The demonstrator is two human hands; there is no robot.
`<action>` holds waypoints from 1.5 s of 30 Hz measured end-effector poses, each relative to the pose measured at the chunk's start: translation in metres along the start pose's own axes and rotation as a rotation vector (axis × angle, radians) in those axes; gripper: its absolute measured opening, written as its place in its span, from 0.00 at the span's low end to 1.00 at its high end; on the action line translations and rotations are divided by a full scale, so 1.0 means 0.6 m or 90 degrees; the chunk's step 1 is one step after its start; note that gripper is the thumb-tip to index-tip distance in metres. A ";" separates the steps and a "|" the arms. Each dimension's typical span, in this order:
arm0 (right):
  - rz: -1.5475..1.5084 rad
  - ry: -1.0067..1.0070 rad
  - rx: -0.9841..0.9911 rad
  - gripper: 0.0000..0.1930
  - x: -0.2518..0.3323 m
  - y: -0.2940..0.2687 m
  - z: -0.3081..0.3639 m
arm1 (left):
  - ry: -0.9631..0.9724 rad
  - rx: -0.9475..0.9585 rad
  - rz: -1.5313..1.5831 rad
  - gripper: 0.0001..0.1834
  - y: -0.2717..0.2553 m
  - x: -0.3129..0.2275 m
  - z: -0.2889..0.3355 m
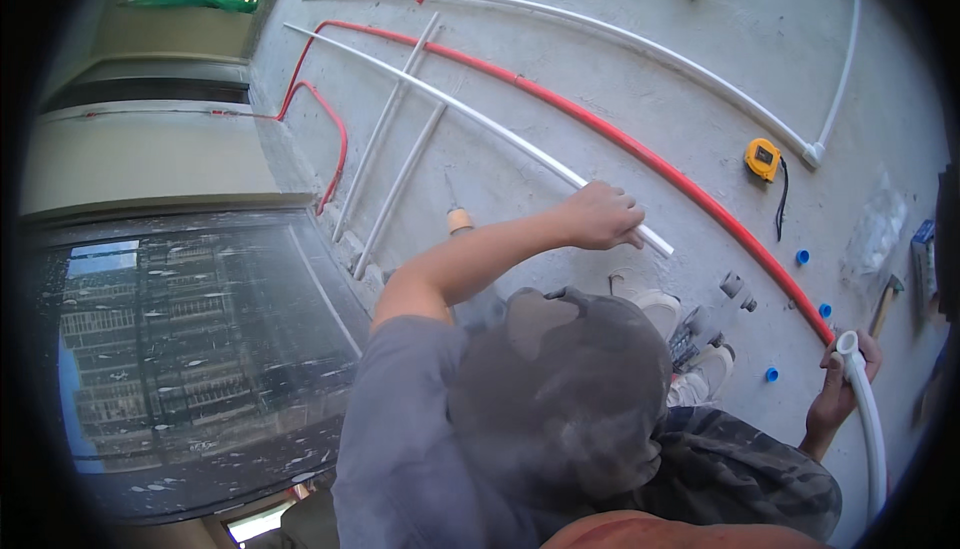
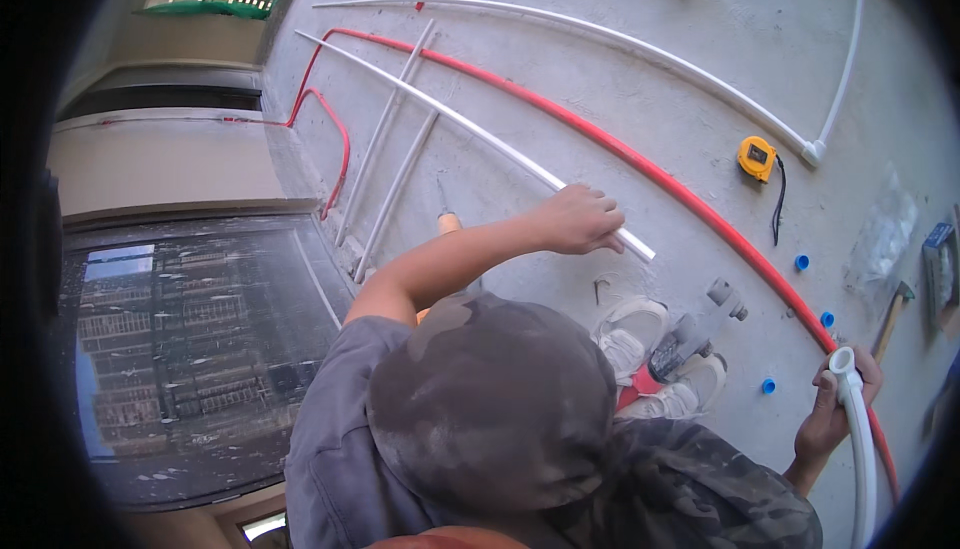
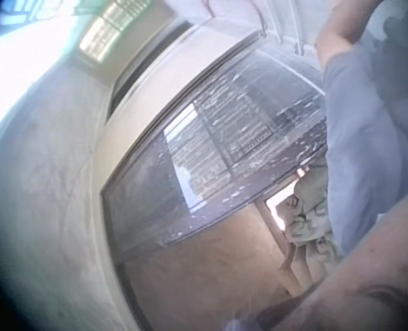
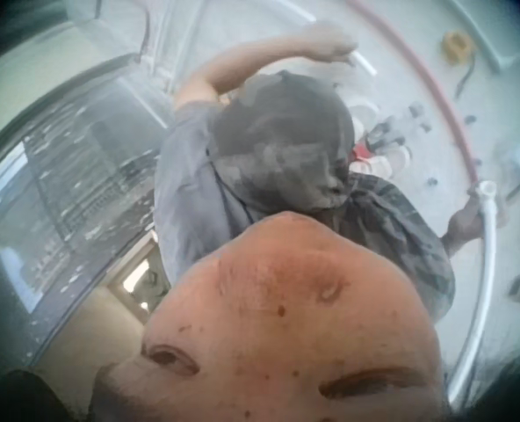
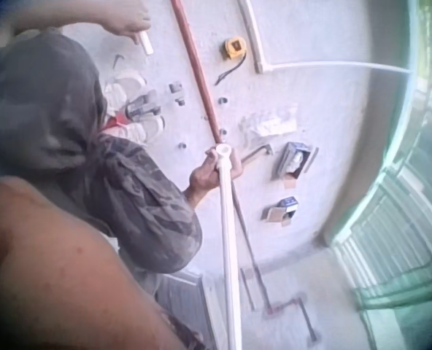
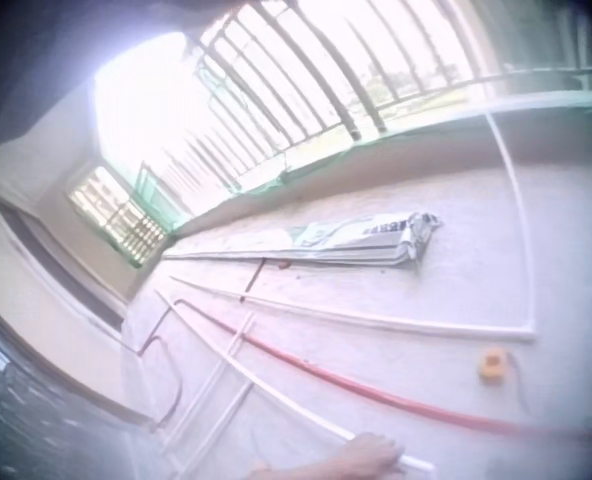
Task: The person assembles white PVC pipes and fittings on a concrete floor. They repeatedly pick up pipe segments and elbow joints, insert the pipes into the fittings, and tighten the connections by hand. The person handles multiple pipe pieces and fittings throughout the task.
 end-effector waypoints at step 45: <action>0.063 0.222 0.145 0.19 -0.186 0.128 0.084 | 0.024 0.081 0.076 0.19 0.030 -0.047 -0.106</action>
Point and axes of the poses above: each hand's wrist, its own z-axis away from the middle knuckle, its own y-axis out of the palm, x = y × z, the point moved 7 cm from there along -z, towards the middle knuckle, and after that the axes turned 10 degrees about y, right-handed, at the moved point
